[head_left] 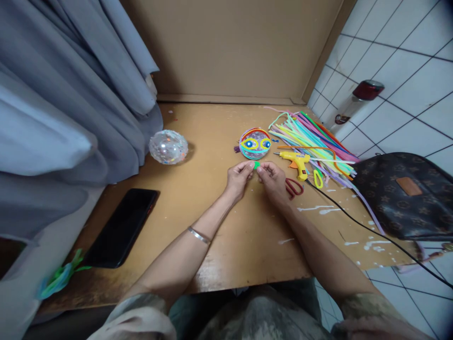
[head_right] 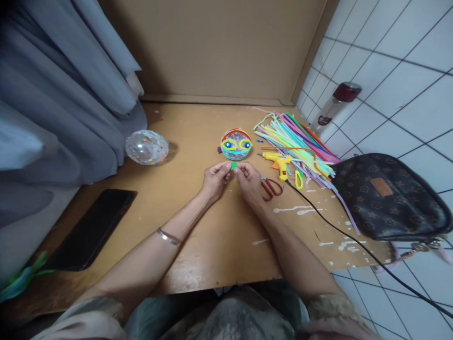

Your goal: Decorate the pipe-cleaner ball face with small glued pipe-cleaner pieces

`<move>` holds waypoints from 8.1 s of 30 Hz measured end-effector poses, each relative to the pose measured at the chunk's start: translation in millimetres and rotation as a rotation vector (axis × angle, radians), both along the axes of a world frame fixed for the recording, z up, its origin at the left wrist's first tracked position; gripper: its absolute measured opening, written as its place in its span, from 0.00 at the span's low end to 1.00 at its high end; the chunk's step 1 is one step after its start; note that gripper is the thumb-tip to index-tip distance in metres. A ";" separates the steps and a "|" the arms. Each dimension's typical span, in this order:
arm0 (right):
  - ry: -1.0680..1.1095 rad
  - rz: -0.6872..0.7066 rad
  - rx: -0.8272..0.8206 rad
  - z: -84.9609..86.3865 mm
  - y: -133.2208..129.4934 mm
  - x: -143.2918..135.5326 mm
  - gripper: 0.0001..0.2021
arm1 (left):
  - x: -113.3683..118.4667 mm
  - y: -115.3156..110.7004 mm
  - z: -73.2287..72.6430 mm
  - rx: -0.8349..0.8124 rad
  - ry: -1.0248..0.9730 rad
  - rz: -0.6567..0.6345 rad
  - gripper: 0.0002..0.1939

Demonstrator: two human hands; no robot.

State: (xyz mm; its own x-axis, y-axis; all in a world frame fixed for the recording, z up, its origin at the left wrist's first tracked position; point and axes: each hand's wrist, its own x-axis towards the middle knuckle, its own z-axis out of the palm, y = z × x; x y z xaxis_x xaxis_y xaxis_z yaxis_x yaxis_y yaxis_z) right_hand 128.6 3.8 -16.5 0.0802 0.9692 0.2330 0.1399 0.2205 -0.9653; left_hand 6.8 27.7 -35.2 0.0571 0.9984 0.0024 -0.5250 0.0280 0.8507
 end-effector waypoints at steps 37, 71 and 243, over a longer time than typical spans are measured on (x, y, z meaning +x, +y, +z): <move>-0.073 -0.031 0.005 -8.0 1.7 0.1 0.20 | 0.9 0.0 -3.9 0.025 0.008 0.056 0.24; -0.219 0.016 0.082 7.5 0.7 5.9 0.13 | -2.8 -3.0 4.0 0.104 0.185 -0.046 0.17; -0.224 0.154 0.006 8.1 5.3 14.0 0.16 | -5.1 -8.7 4.4 0.193 0.460 0.112 0.12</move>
